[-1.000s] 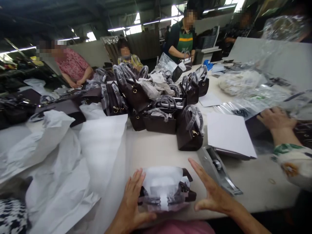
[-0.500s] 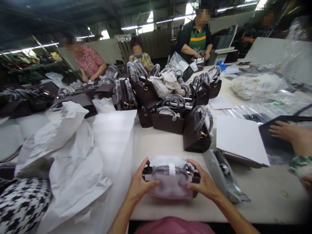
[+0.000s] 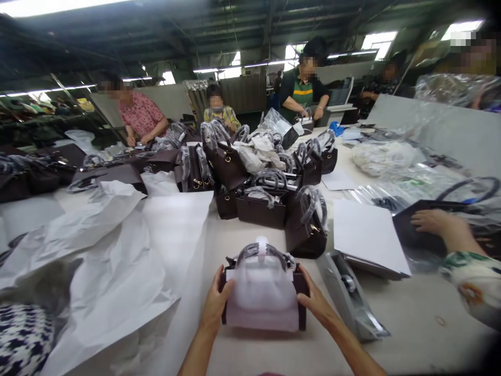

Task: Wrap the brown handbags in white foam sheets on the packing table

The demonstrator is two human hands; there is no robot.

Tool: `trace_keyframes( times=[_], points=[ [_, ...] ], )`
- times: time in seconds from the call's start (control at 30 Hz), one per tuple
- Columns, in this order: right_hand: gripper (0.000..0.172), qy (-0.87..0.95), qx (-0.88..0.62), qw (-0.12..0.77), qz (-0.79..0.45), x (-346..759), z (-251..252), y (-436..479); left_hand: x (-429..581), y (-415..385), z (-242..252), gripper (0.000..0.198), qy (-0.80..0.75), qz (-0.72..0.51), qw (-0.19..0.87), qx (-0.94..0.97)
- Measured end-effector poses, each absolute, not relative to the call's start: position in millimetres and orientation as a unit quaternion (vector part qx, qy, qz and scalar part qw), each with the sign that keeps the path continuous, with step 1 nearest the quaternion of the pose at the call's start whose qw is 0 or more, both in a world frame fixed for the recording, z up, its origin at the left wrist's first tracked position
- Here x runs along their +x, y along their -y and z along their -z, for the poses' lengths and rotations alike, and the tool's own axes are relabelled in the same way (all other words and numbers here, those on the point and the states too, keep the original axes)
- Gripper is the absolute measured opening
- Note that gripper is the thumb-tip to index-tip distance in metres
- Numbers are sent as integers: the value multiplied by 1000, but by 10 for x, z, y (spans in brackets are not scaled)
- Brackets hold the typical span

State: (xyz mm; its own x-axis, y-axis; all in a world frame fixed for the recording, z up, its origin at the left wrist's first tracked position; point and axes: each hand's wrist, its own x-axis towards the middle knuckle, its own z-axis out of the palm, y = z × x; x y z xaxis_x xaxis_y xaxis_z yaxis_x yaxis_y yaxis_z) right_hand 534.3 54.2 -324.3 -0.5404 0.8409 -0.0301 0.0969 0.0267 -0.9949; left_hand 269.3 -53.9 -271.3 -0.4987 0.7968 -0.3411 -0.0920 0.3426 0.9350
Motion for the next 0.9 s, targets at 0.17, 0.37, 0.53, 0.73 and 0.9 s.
trace_keyframes(
  times=[0.17, 0.37, 0.53, 0.73, 0.9],
  points=[
    [95, 632, -424, 328, -560, 5280, 3333, -507, 2714, 485, 2775, 61, -707, -511, 424, 243],
    [77, 603, -491, 331, -534, 5245, 2992, -512, 2736, 212, 2496, 58, -717, -482, 451, 226],
    [72, 590, -511, 382, -496, 5307, 2655, -582, 2789, -9, 2374, 61, -694, -473, 499, 213],
    [74, 555, -547, 392, -489, 5429, 2477, -710, 2905, -291, 2202, 60, -678, -456, 534, 216],
    [76, 519, -557, 403, -508, 5584, 2374, -856, 3009, -506, 2021, 60, -673, -402, 589, 196]
  ],
)
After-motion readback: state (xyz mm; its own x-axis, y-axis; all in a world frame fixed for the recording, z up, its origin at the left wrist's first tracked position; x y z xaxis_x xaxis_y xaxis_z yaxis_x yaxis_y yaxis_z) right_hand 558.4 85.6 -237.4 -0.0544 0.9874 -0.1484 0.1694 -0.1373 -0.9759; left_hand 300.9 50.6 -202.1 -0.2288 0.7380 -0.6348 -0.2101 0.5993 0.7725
